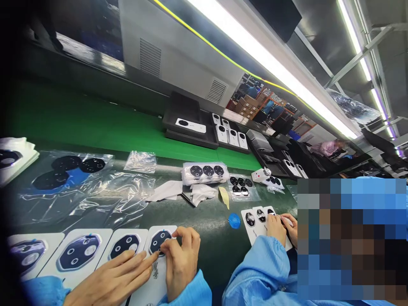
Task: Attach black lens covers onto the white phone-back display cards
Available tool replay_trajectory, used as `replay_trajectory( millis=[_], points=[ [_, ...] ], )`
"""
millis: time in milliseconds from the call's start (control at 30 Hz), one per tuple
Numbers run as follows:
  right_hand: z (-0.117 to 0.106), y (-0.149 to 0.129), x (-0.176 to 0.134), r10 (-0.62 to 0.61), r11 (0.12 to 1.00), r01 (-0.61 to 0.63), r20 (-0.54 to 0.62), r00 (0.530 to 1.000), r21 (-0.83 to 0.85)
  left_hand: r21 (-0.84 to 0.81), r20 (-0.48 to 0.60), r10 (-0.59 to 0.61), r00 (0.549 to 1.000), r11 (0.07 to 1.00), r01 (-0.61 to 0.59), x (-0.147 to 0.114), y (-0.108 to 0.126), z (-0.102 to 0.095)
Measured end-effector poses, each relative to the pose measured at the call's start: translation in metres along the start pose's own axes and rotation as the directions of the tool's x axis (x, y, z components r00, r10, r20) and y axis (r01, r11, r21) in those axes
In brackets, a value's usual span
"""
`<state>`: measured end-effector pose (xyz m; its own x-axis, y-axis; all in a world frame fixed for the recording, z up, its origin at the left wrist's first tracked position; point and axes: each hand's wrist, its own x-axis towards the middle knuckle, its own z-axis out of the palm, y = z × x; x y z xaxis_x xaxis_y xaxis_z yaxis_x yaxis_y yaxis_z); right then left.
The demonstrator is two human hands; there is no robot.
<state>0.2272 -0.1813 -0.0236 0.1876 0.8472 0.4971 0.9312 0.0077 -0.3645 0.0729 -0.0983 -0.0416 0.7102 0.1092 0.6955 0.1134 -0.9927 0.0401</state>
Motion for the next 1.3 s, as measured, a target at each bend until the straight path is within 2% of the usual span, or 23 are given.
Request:
replay_trajectory(
  millis=[233,367,533,733,833,967,1167,1300],
  points=[
    [-0.001,-0.002,0.001,-0.004,1.000,0.004,0.005,1.000,-0.030,-0.001,-0.005,0.018,1.000,1.000,-0.018,0.002,-0.001,-0.002],
    [-0.004,-0.005,0.005,-0.058,0.997,0.056,-0.044,0.997,-0.055,-0.004,-0.009,0.013,1.000,1.000,-0.013,0.002,-0.001,-0.004],
    [-0.005,-0.007,0.006,-0.066,0.995,0.062,-0.060,0.996,-0.078,0.001,0.002,0.026,1.000,1.000,-0.027,0.004,-0.002,-0.005],
    [0.004,-0.008,0.003,-0.028,0.998,0.017,-0.186,0.982,-0.065,-0.006,0.018,0.015,1.000,1.000,-0.015,0.005,-0.002,-0.004],
    [0.010,-0.008,0.000,-0.063,0.996,0.047,-0.211,0.975,-0.079,-0.004,0.011,0.005,1.000,1.000,-0.004,0.007,-0.002,-0.005],
    [0.012,-0.009,-0.001,-0.037,0.997,0.018,-0.252,0.967,-0.079,-0.021,-0.003,0.001,1.000,1.000,-0.001,0.007,0.000,-0.005],
    [-0.004,-0.011,0.008,-0.086,0.989,0.065,-0.157,0.984,-0.132,-0.022,-0.009,0.000,1.000,1.000,0.000,0.003,0.002,-0.004],
    [-0.003,-0.011,0.008,-0.130,0.983,0.105,-0.166,0.978,-0.150,-0.006,-0.015,-0.003,1.000,1.000,0.003,0.005,0.001,-0.004]
  ],
)
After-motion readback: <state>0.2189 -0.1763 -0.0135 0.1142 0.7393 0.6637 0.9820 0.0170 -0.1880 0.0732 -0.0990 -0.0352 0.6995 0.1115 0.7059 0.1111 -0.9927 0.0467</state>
